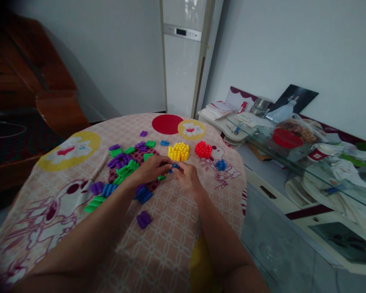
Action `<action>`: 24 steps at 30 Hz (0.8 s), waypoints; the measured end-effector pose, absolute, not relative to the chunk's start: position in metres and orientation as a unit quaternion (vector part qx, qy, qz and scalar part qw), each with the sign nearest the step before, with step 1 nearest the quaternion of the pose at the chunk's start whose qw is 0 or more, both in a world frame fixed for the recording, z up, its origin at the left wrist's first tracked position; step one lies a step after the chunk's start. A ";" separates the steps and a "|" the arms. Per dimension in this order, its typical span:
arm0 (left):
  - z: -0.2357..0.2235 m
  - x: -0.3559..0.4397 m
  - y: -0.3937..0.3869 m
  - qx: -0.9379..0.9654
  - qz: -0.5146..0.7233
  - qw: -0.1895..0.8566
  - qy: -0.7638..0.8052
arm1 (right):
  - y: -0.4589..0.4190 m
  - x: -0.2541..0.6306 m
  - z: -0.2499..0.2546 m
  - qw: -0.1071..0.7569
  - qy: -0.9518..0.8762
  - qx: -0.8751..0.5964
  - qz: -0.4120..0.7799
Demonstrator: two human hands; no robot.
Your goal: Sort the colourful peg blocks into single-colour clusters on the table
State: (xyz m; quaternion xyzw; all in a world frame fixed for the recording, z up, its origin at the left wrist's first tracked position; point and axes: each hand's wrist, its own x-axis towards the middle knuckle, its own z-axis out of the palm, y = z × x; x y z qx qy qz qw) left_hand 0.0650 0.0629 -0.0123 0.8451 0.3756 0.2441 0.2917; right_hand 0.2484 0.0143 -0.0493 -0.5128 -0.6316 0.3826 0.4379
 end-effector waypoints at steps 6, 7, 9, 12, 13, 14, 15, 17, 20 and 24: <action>-0.020 0.080 0.054 0.807 0.275 0.376 0.364 | 0.012 0.268 -0.036 0.449 -0.569 -0.527 0.445; -0.022 0.081 0.054 0.802 0.279 0.377 0.368 | 0.011 0.275 -0.034 0.446 -0.568 -0.540 0.433; -0.022 0.081 0.055 0.794 0.293 0.373 0.379 | 0.011 0.291 -0.032 0.435 -0.567 -0.587 0.380; -0.017 0.072 0.061 0.785 0.316 0.349 0.402 | 0.011 0.322 -0.030 0.395 -0.567 -0.690 0.216; -0.015 0.067 0.065 0.784 0.322 0.336 0.411 | 0.011 0.332 -0.029 0.370 -0.567 -0.720 0.150; -0.013 0.062 0.068 0.784 0.327 0.321 0.419 | 0.011 0.341 -0.029 0.339 -0.565 -0.747 0.087; -0.012 0.056 0.071 0.783 0.330 0.306 0.429 | 0.010 0.349 -0.029 0.306 -0.561 -0.768 0.034; -0.010 0.045 0.078 0.783 0.331 0.280 0.445 | 0.008 0.360 -0.029 0.246 -0.547 -0.800 -0.034; -0.009 0.027 0.084 0.790 0.304 0.269 0.459 | 0.007 0.367 -0.031 0.196 -0.530 -0.822 -0.071; -0.004 0.009 0.085 0.812 0.215 0.284 0.463 | 0.007 0.368 -0.034 0.174 -0.527 -0.829 -0.076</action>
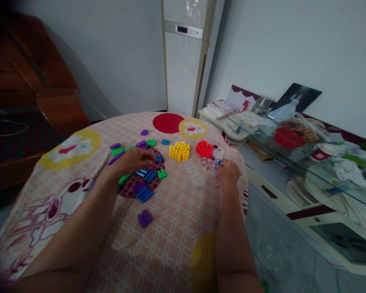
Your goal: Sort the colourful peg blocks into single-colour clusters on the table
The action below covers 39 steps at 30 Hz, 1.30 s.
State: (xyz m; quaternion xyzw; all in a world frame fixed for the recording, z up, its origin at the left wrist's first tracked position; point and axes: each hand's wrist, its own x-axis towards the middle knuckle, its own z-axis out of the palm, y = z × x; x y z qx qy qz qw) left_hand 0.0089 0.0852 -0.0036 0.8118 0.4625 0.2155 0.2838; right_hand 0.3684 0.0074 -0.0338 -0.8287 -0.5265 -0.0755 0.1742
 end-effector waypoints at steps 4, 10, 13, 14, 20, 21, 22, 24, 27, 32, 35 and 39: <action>0.002 0.006 0.082 0.831 0.156 0.274 0.458 | 0.008 0.366 -0.032 0.186 -0.505 -0.840 -0.068; -0.008 0.018 0.077 0.855 0.098 0.203 0.468 | 0.011 0.339 -0.030 0.276 -0.553 -0.784 -0.060; -0.012 0.021 0.076 0.856 0.055 0.200 0.473 | 0.014 0.319 -0.034 0.301 -0.604 -0.738 -0.017; -0.013 0.021 0.076 0.860 0.042 0.203 0.466 | 0.015 0.313 -0.036 0.309 -0.620 -0.721 -0.001; -0.010 0.022 0.076 0.868 0.044 0.266 0.417 | 0.015 0.277 -0.043 0.388 -0.683 -0.599 0.157; -0.008 0.023 0.077 0.859 0.083 0.297 0.408 | 0.014 0.271 -0.044 0.404 -0.681 -0.577 0.202; -0.007 0.024 0.077 0.844 0.131 0.332 0.401 | 0.013 0.265 -0.045 0.417 -0.674 -0.557 0.248; -0.005 0.029 0.076 0.795 0.217 0.411 0.389 | 0.011 0.254 -0.047 0.436 -0.646 -0.529 0.336; -0.007 0.044 0.071 0.722 0.264 0.524 0.365 | 0.011 0.242 -0.048 0.459 -0.584 -0.505 0.439; -0.017 0.068 0.063 0.690 0.293 0.560 0.352 | 0.016 0.251 -0.042 0.522 -0.508 -0.508 0.459; -0.017 0.066 0.065 0.721 0.297 0.515 0.357 | 0.014 0.282 -0.031 0.564 -0.486 -0.553 0.374; -0.008 0.045 0.073 0.755 0.306 0.434 0.385 | 0.003 0.340 -0.016 0.559 -0.452 -0.672 0.177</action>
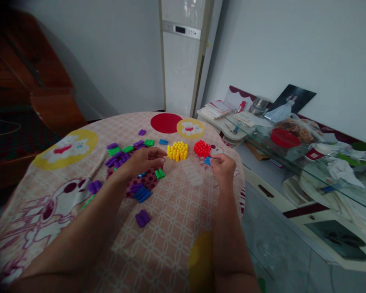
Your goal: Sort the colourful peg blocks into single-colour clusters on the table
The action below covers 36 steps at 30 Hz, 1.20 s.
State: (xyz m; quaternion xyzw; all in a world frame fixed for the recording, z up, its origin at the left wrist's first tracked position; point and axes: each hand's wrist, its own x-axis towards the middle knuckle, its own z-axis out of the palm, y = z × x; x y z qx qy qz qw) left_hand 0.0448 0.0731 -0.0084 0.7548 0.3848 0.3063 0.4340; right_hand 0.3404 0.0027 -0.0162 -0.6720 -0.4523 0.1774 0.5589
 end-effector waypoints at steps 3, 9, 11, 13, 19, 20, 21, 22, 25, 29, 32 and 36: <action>0.000 0.027 0.076 0.754 0.304 0.404 0.420 | -0.005 0.374 -0.015 0.458 -0.451 -0.766 -0.003; 0.007 0.011 0.078 0.748 0.295 0.388 0.452 | 0.000 0.387 -0.028 0.242 -0.427 -0.868 -0.080; 0.006 0.008 0.080 0.759 0.292 0.366 0.452 | 0.004 0.384 -0.032 0.225 -0.434 -0.868 -0.087; 0.005 0.004 0.082 0.771 0.275 0.353 0.453 | 0.006 0.383 -0.034 0.219 -0.440 -0.866 -0.089; 0.010 -0.002 0.076 0.839 0.081 0.320 0.432 | 0.005 0.381 -0.035 0.263 -0.447 -0.849 -0.101; 0.010 0.002 0.074 0.849 0.046 0.321 0.418 | 0.006 0.379 -0.033 0.286 -0.446 -0.840 -0.113; 0.009 0.007 0.071 0.856 0.017 0.322 0.404 | 0.007 0.375 -0.032 0.313 -0.450 -0.828 -0.122; 0.008 0.013 0.069 0.861 -0.009 0.324 0.391 | 0.008 0.369 -0.031 0.344 -0.461 -0.808 -0.124; 0.004 0.025 0.066 0.867 -0.062 0.331 0.367 | 0.009 0.340 -0.029 0.429 -0.547 -0.717 -0.050; 0.003 0.011 0.071 0.850 0.036 0.297 0.434 | -0.003 0.268 -0.033 0.404 -0.705 -0.548 0.199; 0.006 -0.012 0.080 0.814 0.145 0.260 0.499 | -0.020 0.210 -0.040 0.323 -0.800 -0.443 0.243; 0.008 -0.025 0.086 0.805 0.162 0.257 0.510 | -0.031 0.167 -0.046 0.170 -0.896 -0.390 0.125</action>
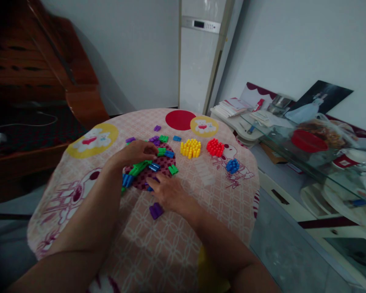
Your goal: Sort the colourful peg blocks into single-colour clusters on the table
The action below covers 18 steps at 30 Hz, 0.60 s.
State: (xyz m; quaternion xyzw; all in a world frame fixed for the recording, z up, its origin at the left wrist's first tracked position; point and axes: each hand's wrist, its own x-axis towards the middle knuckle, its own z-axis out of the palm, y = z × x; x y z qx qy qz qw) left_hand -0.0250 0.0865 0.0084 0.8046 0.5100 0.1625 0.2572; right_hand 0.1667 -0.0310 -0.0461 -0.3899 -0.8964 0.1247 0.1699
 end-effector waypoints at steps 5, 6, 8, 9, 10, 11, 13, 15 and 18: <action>0.008 -0.019 0.086 0.810 0.154 0.268 0.499 | -0.029 0.175 -0.038 0.099 -0.901 -0.412 0.090; 0.008 -0.018 0.086 0.812 0.154 0.263 0.498 | -0.028 0.182 -0.035 0.117 -0.895 -0.418 0.107; 0.008 -0.018 0.086 0.814 0.156 0.249 0.501 | -0.023 0.198 -0.031 0.174 -0.873 -0.428 0.157; 0.008 -0.019 0.086 0.814 0.157 0.245 0.504 | -0.019 0.209 -0.029 0.211 -0.855 -0.437 0.184; 0.009 -0.019 0.086 0.813 0.156 0.244 0.505 | -0.015 0.221 -0.029 0.256 -0.830 -0.450 0.208; 0.009 -0.019 0.086 0.812 0.155 0.247 0.506 | -0.009 0.235 -0.028 0.307 -0.798 -0.467 0.226; 0.010 -0.020 0.085 0.811 0.153 0.251 0.506 | 0.001 0.267 -0.028 0.433 -0.699 -0.516 0.242; 0.010 -0.019 0.084 0.812 0.156 0.252 0.503 | 0.010 0.303 -0.028 0.542 -0.593 -0.566 0.187; 0.010 -0.018 0.084 0.813 0.162 0.253 0.499 | 0.014 0.352 -0.027 0.615 -0.440 -0.653 0.035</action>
